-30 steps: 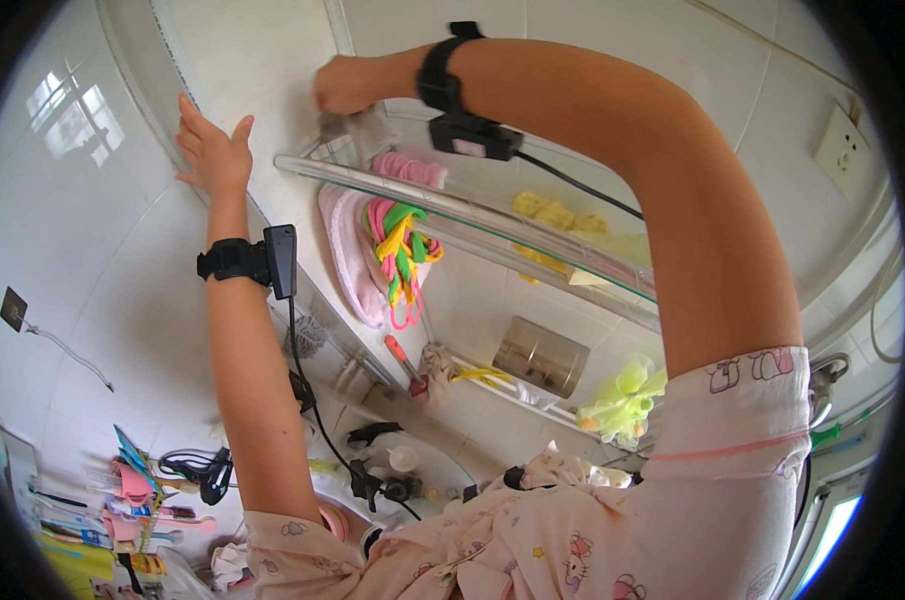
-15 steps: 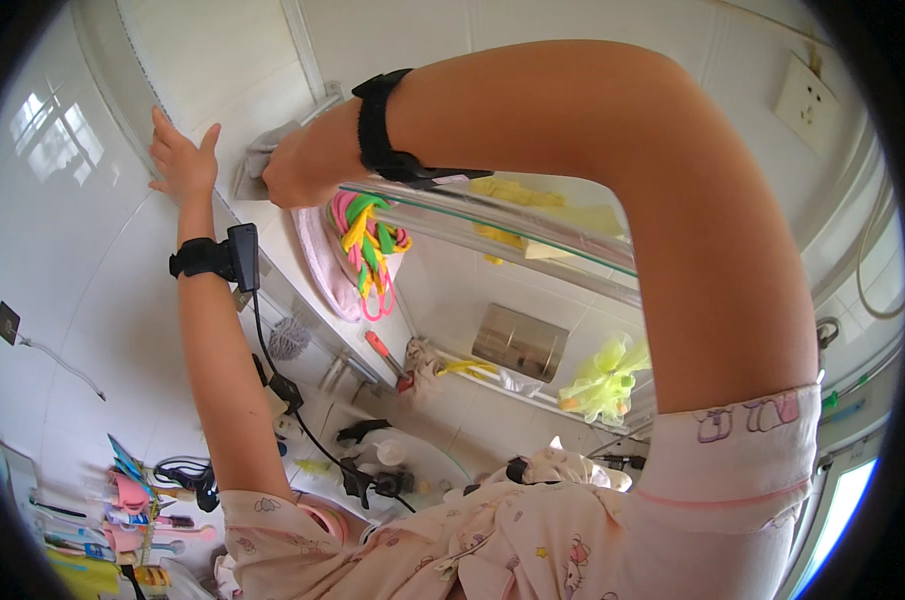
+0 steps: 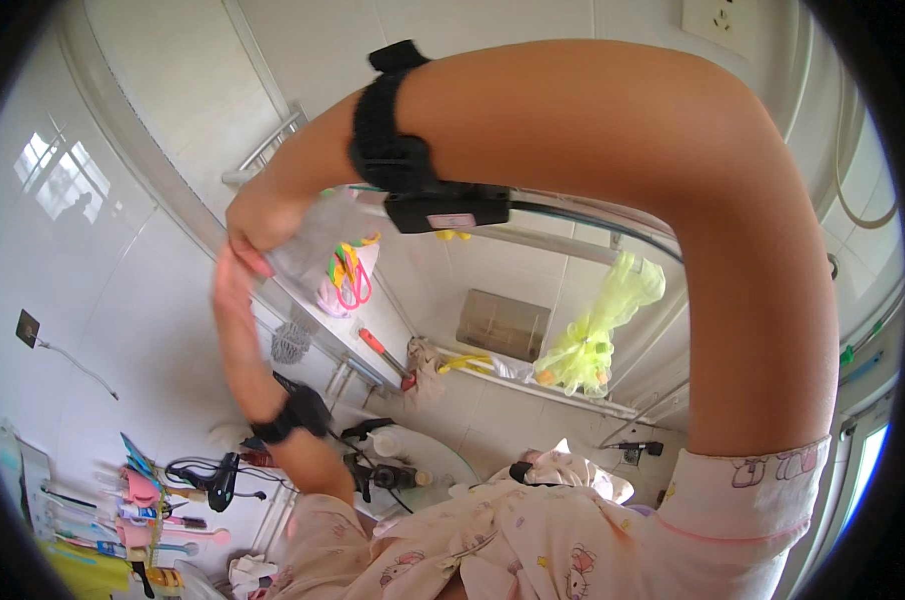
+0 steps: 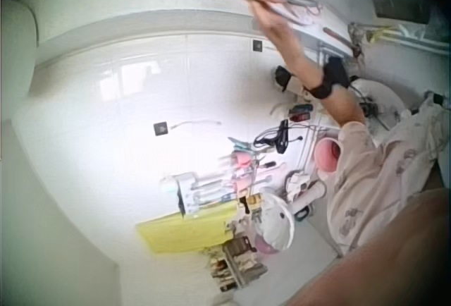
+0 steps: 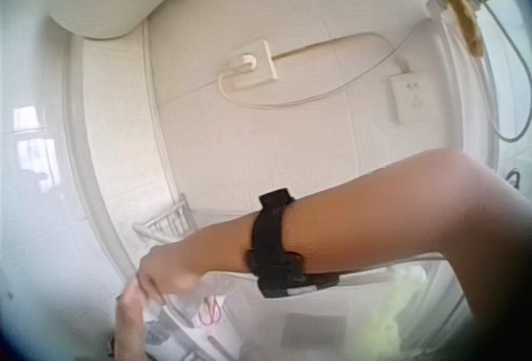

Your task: The person wipes a metal towel rack and a glass shelf with a cloth, then applies liquid from a bottle to the cloth and continues wiping the rack.

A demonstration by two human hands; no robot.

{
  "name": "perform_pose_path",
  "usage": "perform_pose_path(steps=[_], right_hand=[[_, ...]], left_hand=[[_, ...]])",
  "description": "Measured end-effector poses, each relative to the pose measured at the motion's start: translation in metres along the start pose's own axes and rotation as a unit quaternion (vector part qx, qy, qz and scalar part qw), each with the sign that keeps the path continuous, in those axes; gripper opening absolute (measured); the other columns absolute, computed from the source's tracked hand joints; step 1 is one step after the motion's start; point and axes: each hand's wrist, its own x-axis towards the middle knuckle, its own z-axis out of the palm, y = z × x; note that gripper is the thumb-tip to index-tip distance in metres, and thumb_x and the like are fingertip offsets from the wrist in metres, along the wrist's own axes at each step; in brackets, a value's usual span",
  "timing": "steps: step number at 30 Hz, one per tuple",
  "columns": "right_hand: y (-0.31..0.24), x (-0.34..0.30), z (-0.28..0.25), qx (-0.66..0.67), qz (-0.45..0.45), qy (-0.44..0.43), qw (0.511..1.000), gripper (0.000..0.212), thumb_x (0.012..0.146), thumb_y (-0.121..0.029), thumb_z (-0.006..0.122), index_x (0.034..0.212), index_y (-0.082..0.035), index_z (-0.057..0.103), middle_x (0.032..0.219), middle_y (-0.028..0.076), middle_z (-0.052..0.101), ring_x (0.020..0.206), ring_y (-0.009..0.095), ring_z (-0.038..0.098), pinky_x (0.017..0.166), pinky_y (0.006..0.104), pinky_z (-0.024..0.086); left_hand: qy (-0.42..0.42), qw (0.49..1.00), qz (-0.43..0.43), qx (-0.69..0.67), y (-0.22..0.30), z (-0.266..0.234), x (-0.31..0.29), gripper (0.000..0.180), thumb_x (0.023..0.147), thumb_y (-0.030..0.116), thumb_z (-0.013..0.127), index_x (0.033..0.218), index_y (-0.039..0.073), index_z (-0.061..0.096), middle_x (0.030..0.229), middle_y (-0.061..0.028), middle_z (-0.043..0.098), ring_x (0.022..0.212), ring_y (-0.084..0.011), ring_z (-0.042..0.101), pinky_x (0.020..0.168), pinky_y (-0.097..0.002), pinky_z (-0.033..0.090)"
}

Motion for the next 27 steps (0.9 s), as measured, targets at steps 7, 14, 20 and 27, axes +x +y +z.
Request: perform_pose_path(steps=[7, 14, 20, 27], right_hand=[[-0.032, 0.007, 0.042, 0.024, 0.052, -0.066, 0.996, 0.046, 0.084, -0.012, 0.048, 0.13, -0.013, 0.048, 0.121, 0.009, 0.056, 0.106, 0.027, 0.055, 0.085, 0.0375, 0.045], [-0.028, -0.139, 0.006, -0.059, 0.005, 0.107, 0.993, 0.037, 0.087, -0.017, 0.052, 0.121, -0.003, 0.055, 0.113, 0.015, 0.059, 0.104, 0.03, 0.056, 0.09, 0.0393, 0.043], [-0.035, -0.246, 0.034, -0.194, 0.104, 0.274, 0.936, 0.035, 0.084, -0.01, 0.055, 0.118, -0.002, 0.056, 0.121, 0.014, 0.056, 0.114, 0.032, 0.051, 0.099, 0.0395, 0.041], [-0.041, -0.314, 0.124, -0.166, 0.162, 0.47, 0.852, 0.04, 0.077, 0.001, 0.058, 0.117, -0.003, 0.058, 0.126, 0.014, 0.054, 0.119, 0.033, 0.049, 0.098, 0.0406, 0.041]], left_hand=[[0.234, 0.953, -0.163, -0.103, -0.032, 0.053, -0.106, 0.046, 0.082, 0.009, 0.063, 0.124, -0.003, 0.051, 0.118, -0.0093, 0.056, 0.105, -0.0183, 0.055, 0.09, -0.0326, 0.045], [0.245, 0.883, -0.28, -0.288, -0.059, -0.026, -0.106, 0.036, 0.085, 0.027, 0.058, 0.113, 0.004, 0.057, 0.108, -0.0072, 0.062, 0.103, -0.0223, 0.059, 0.085, -0.0366, 0.049], [0.2, 0.896, -0.279, -0.281, -0.04, -0.088, 0.004, 0.043, 0.09, 0.043, 0.049, 0.115, 0.009, 0.052, 0.106, -0.0089, 0.062, 0.094, -0.0248, 0.061, 0.082, -0.0498, 0.051], [0.167, 0.968, -0.172, 0.076, -0.05, -0.079, 0.149, 0.051, 0.088, 0.028, 0.055, 0.124, -0.005, 0.04, 0.104, -0.0224, 0.061, 0.095, -0.0334, 0.063, 0.072, -0.0435, 0.058]])
